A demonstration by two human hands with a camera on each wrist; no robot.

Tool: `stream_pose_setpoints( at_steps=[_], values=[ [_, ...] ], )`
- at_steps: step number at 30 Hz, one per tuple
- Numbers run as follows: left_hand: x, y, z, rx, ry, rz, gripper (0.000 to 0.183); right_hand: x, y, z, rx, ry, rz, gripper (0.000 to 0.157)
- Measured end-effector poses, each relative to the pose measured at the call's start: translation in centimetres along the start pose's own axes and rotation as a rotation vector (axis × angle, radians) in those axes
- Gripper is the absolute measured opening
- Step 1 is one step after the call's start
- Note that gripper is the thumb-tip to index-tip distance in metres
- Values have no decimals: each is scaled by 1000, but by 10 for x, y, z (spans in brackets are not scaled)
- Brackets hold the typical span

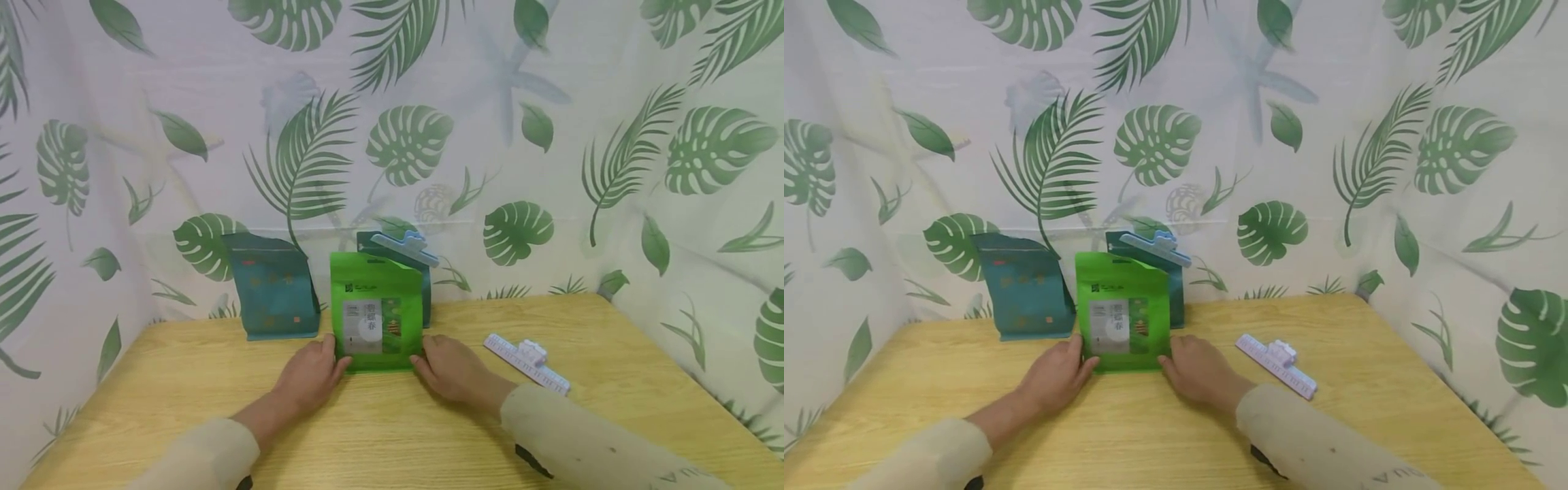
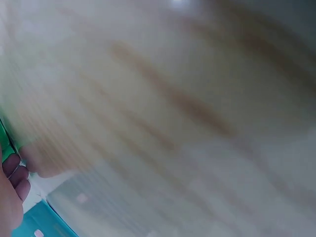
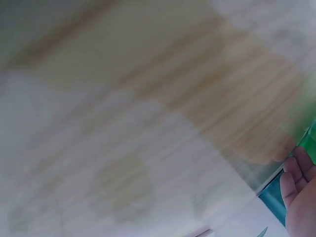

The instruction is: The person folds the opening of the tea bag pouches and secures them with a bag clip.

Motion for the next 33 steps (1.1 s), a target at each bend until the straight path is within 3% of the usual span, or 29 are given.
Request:
stream_pose_setpoints(
  at_steps=[10,18,28,33],
  values=[
    [0,5,-18,-62,74,12,41,8,-11,-12,9,11,-12,23],
    [0,4,-20,-82,170,-10,43,8,-11,-16,-8,5,17,26],
    [-2,3,-20,-49,154,-22,45,5,-14,-28,-82,51,60,23],
    [5,5,-20,0,124,-36,43,6,-12,-31,-64,64,36,21]
  ],
)
Point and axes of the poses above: each hand's wrist, its own y-axis towards the middle knuckle, its own x-axis out of the back of the hand, z = x × y, the point moved 5 cm from there along y, towards the middle knuckle, and after that the axes turned 4 degrees about -z, right-handed, at the moved point
